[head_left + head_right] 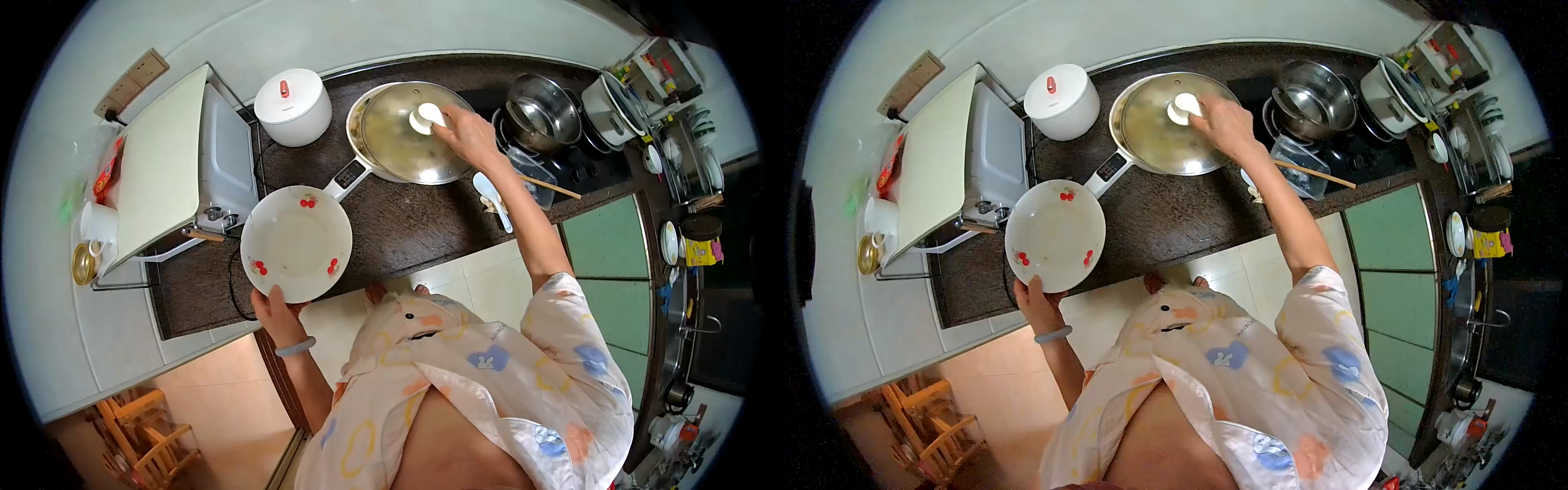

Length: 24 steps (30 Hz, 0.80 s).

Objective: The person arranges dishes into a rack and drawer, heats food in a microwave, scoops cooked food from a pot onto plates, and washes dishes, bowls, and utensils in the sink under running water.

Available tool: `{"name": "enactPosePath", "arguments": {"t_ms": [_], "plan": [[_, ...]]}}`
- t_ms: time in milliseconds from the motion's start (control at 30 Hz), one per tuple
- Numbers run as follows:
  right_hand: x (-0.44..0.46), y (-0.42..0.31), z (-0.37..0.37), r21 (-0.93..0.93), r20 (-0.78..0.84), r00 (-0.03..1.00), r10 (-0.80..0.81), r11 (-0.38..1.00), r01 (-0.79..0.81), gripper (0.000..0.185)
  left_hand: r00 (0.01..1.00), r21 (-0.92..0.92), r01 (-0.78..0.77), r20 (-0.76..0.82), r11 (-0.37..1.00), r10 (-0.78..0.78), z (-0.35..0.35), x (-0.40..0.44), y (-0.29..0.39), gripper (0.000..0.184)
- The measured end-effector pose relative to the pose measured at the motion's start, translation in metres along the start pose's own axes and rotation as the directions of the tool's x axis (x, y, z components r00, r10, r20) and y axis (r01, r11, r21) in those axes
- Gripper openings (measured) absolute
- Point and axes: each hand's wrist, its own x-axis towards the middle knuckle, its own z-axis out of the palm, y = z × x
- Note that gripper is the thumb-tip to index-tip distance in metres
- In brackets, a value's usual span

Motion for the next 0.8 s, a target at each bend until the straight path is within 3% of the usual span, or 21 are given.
{"name": "enactPosePath", "arguments": {"t_ms": [533,633,700,800], "plan": [[0.027,-0.015,0.045,-0.055,-0.02,0.997,0.077,0.995,-0.078,0.037,1.0,0.005,0.013,0.012,1.0,-0.013,-0.007,0.014,-0.003,0.039],[0.025,-0.02,0.039,-0.115,0.01,0.996,0.091,0.989,-0.089,0.033,0.998,0.04,0.02,0.058,0.999,-0.022,0.002,0.02,-0.003,0.041],[0.023,-0.013,0.043,-0.06,-0.001,0.999,0.044,0.997,-0.044,0.037,0.992,0.016,-0.005,0.128,1.0,0.003,-0.002,0.033,-0.02,0.044],[-0.001,-0.015,0.025,-0.086,-0.353,0.914,-0.199,0.98,0.18,0.033,0.983,0.054,0.032,0.177,0.998,-0.041,0.028,0.017,0.0,0.052]]}}
